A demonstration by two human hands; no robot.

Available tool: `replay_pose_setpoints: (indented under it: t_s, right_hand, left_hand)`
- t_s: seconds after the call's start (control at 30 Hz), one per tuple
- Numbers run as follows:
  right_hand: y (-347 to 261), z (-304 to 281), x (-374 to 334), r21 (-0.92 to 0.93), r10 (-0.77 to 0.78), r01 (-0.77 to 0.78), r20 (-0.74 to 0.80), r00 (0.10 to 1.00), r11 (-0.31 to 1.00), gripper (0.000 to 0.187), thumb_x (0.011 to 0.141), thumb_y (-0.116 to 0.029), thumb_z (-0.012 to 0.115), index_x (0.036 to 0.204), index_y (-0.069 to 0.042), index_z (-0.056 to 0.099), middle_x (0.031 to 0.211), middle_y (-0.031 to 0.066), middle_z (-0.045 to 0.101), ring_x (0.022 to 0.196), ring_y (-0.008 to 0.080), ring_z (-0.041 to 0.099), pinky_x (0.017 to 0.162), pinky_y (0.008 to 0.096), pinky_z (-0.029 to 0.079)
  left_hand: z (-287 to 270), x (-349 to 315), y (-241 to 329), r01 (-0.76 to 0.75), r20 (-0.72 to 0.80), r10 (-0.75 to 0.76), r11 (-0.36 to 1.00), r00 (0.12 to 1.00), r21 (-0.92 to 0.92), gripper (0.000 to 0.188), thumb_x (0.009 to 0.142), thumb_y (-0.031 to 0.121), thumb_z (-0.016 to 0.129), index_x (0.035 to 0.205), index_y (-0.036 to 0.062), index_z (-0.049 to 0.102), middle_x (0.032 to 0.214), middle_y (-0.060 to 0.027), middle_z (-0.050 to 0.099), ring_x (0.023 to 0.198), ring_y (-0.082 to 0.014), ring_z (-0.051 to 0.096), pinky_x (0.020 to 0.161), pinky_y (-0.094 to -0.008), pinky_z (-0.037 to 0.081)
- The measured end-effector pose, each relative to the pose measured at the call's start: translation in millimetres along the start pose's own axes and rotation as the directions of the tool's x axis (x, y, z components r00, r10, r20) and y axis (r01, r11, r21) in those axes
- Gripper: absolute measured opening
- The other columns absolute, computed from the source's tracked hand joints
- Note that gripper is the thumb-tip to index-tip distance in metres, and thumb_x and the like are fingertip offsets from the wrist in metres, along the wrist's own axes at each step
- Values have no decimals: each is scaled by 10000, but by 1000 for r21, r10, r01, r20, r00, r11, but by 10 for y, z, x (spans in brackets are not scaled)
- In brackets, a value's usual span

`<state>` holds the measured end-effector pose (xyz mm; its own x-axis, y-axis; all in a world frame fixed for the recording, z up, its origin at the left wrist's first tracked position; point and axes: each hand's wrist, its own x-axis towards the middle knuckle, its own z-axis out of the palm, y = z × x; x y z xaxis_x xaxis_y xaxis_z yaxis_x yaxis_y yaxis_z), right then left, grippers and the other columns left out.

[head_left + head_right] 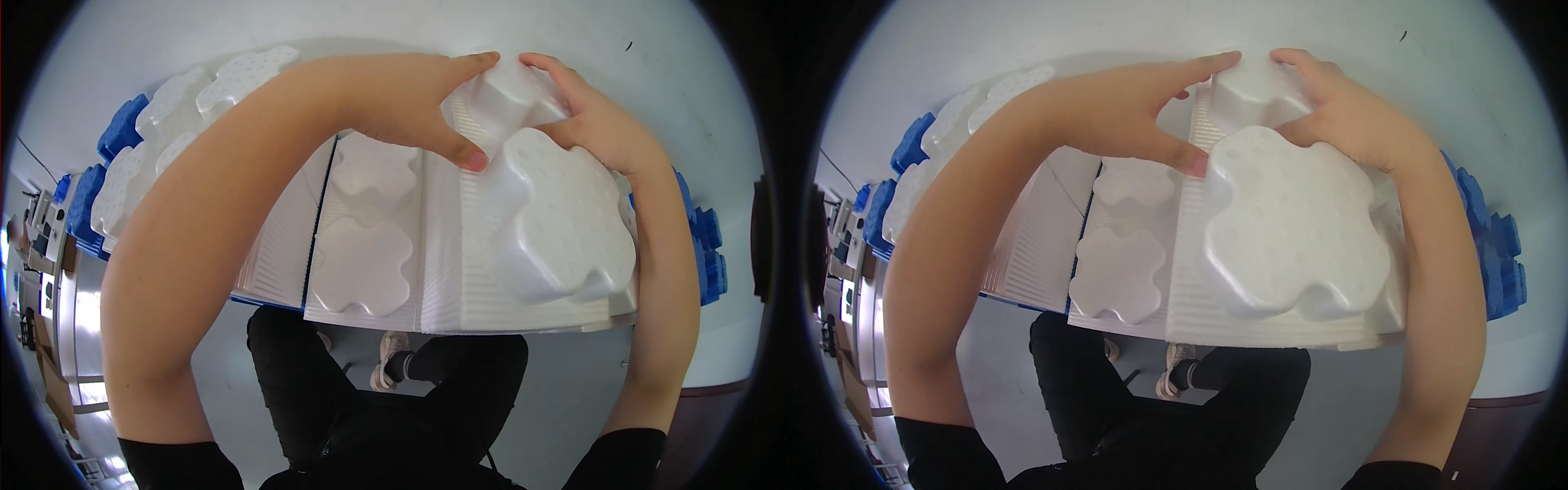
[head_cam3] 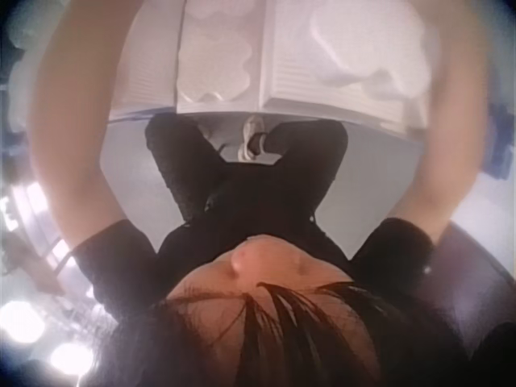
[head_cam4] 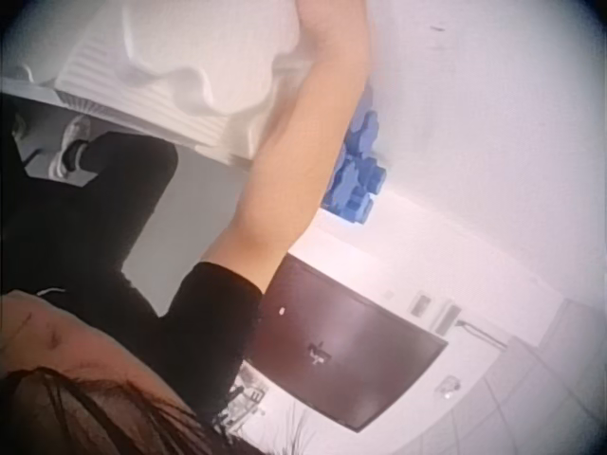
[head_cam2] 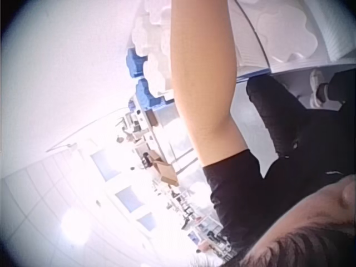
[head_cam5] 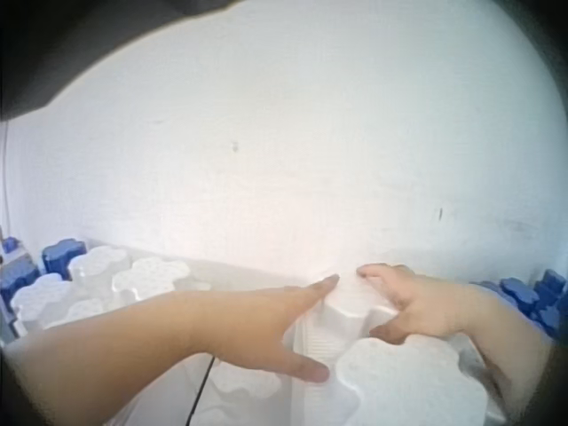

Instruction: The recorder is sorting and stacking pieces of white styrofoam packaging on a table.

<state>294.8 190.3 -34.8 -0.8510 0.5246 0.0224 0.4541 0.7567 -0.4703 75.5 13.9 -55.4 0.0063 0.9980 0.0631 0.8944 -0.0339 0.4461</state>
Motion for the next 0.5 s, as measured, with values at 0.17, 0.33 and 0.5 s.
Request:
replay_pose_setpoints:
  t_s: [0.17, 0.33, 0.5]
  right_hand:
    - [-198, 8, -70, 86, 36, -34, -20, 999, 996, 868, 787, -160, 861, 1597, -161, 548, 1395, 124, 688, 1159, 267, 656, 1054, 417, 537]
    - [-181, -12, -98, -86, -118, 104, -175, 977, 991, 892, 737, -397, 931, 1503, -60, 623, 1265, 200, 724, 1146, 331, 689, 1021, 434, 544]
    - [-153, 8, -89, -81, -134, 121, -194, 972, 989, 910, 738, -416, 939, 1505, -53, 611, 1265, 220, 714, 1141, 349, 685, 1022, 439, 544]
  left_hand:
    - [137, 109, 5, 14, -128, -23, 997, 991, -76, 1077, 884, 584, 824, 1743, 161, 333, 1612, -267, 553, 1404, -446, 606, 1146, -503, 510]
    - [92, 122, 92, 24, -141, -13, 997, 990, 78, 1042, 909, 660, 788, 1716, 143, 380, 1476, -276, 639, 1291, -433, 663, 1088, -503, 533]
    - [98, 121, 77, 23, -144, -15, 998, 990, 51, 1047, 900, 706, 782, 1712, 175, 390, 1476, -283, 636, 1358, -477, 600, 1122, -544, 503]
